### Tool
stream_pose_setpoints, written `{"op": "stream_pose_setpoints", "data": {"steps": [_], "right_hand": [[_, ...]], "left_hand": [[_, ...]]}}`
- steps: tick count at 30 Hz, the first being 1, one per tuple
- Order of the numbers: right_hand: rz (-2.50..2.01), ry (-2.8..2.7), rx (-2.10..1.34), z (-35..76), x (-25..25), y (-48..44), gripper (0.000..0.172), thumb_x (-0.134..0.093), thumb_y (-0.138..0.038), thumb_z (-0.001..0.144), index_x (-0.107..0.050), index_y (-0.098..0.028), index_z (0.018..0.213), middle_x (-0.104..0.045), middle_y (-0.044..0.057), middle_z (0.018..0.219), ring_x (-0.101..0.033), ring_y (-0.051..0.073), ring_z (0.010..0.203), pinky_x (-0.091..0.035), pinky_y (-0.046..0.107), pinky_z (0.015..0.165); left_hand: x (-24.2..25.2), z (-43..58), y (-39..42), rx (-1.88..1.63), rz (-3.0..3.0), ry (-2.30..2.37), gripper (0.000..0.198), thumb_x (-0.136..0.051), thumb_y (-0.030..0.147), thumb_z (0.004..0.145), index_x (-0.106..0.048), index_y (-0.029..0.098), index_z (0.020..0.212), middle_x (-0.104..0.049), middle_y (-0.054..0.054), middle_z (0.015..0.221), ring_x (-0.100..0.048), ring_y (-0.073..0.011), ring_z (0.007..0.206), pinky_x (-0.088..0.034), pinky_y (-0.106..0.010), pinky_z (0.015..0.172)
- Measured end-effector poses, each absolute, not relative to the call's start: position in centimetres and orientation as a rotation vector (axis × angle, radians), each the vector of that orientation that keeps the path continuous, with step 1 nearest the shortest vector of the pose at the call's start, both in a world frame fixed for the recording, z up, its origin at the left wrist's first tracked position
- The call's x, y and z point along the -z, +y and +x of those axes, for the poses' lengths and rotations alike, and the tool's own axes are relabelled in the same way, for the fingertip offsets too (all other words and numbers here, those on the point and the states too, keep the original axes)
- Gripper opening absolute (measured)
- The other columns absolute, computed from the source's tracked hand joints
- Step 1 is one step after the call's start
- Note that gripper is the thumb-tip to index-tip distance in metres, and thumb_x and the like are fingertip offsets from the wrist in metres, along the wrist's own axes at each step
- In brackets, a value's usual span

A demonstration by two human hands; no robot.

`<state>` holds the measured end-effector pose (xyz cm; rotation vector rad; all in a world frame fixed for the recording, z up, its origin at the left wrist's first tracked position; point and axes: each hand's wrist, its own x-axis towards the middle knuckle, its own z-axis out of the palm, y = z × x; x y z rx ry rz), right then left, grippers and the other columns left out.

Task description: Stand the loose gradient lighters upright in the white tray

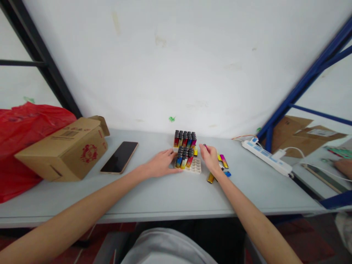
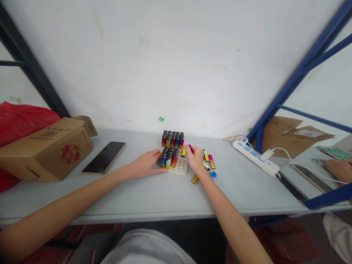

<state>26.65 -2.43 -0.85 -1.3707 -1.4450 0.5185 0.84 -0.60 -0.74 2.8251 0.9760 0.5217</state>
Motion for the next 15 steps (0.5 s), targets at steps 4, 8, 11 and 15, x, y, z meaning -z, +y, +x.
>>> {"op": "stream_pose_setpoints", "data": {"steps": [4, 8, 11, 15], "right_hand": [[-1.409, -1.535, -0.392, 26.6, 0.2, -3.1, 0.054, -0.048, -0.062, 0.094, -0.038, -0.025, 0.057, -0.040, -0.003, 0.051, -0.038, 0.015, 0.054, -0.029, 0.030, 0.053], [-1.395, -1.599, -0.346, 26.7, -0.3, -3.5, 0.054, -0.047, -0.062, 0.096, -0.041, -0.024, 0.059, -0.041, -0.003, 0.054, -0.039, 0.015, 0.056, -0.030, 0.030, 0.055], [-1.376, -1.617, -0.347, 26.8, -0.3, -3.6, 0.054, -0.048, -0.062, 0.097, -0.041, -0.023, 0.060, -0.041, -0.003, 0.055, -0.039, 0.015, 0.057, -0.029, 0.030, 0.057], [-1.363, -1.627, -0.369, 26.9, -0.2, -3.6, 0.052, -0.049, -0.060, 0.097, -0.040, -0.023, 0.060, -0.040, -0.004, 0.056, -0.039, 0.015, 0.057, -0.028, 0.030, 0.057]], "left_hand": [[0.6, 0.8, -0.6, -0.507, 2.825, 0.976, 0.068, -0.055, 0.075, 0.092, -0.061, 0.016, 0.125, -0.064, -0.014, 0.118, -0.063, -0.0330, 0.112, -0.049, -0.042, 0.098], [0.6, 0.8, -0.7, -0.510, 2.814, 0.973, 0.069, -0.055, 0.076, 0.091, -0.061, 0.016, 0.125, -0.065, -0.013, 0.118, -0.064, -0.0331, 0.111, -0.049, -0.042, 0.096], [0.6, 0.8, -0.6, -0.519, 2.810, 0.976, 0.069, -0.056, 0.076, 0.091, -0.061, 0.016, 0.125, -0.065, -0.013, 0.117, -0.064, -0.0329, 0.110, -0.050, -0.042, 0.096], [0.8, 0.8, -0.5, -0.520, 2.811, 0.981, 0.069, -0.056, 0.077, 0.090, -0.062, 0.016, 0.123, -0.065, -0.013, 0.116, -0.064, -0.0325, 0.109, -0.050, -0.041, 0.096]]}}
